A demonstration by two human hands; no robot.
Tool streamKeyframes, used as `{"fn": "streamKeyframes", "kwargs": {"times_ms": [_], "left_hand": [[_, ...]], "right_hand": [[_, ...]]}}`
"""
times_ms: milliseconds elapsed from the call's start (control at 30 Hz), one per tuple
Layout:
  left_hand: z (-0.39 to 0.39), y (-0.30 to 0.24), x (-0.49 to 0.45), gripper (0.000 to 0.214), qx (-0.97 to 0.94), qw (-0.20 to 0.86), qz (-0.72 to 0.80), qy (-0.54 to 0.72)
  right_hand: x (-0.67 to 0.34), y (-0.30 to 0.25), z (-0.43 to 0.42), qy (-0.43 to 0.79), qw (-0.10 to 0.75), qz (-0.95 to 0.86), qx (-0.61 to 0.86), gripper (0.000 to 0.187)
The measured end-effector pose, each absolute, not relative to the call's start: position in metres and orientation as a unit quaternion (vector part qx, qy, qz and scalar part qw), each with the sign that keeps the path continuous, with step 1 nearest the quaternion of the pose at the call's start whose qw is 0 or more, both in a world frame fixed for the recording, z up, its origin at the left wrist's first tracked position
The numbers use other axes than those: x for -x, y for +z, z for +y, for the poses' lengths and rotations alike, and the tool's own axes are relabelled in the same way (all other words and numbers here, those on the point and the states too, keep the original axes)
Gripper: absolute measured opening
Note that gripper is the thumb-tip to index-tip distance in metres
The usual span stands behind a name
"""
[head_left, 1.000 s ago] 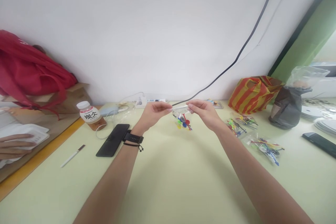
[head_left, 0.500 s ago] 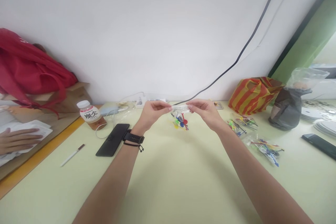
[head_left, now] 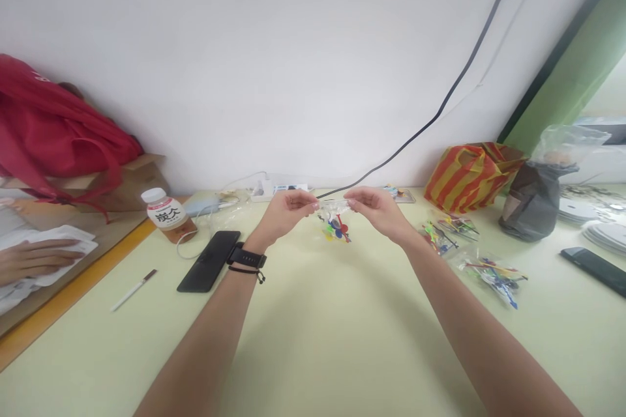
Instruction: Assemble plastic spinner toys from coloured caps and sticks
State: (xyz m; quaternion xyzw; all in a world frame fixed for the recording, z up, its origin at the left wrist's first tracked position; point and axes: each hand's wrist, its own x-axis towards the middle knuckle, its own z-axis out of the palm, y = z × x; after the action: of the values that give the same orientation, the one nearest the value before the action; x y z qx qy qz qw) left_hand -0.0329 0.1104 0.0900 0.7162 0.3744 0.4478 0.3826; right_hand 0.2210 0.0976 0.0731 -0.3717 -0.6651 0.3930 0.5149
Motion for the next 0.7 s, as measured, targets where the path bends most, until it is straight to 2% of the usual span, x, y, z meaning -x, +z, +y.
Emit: {"fn": "streamKeyframes", "kwargs": {"times_ms": [300,700], "left_hand": [[0.111,0.0902,0.0347,0.03,-0.716,0.387,0.378,0.44],[0.1091,0.0927,0.0348,0.027,-0.711,0.404,0.364,0.446]], "right_hand": [[-0.2236,0.0704,0.0974,0.401,0.47,-0.696,0.367,0.033],[-0.2228,0.0674,0.0989,0.448,0.51,-0.642,0.357,0.033]]}}
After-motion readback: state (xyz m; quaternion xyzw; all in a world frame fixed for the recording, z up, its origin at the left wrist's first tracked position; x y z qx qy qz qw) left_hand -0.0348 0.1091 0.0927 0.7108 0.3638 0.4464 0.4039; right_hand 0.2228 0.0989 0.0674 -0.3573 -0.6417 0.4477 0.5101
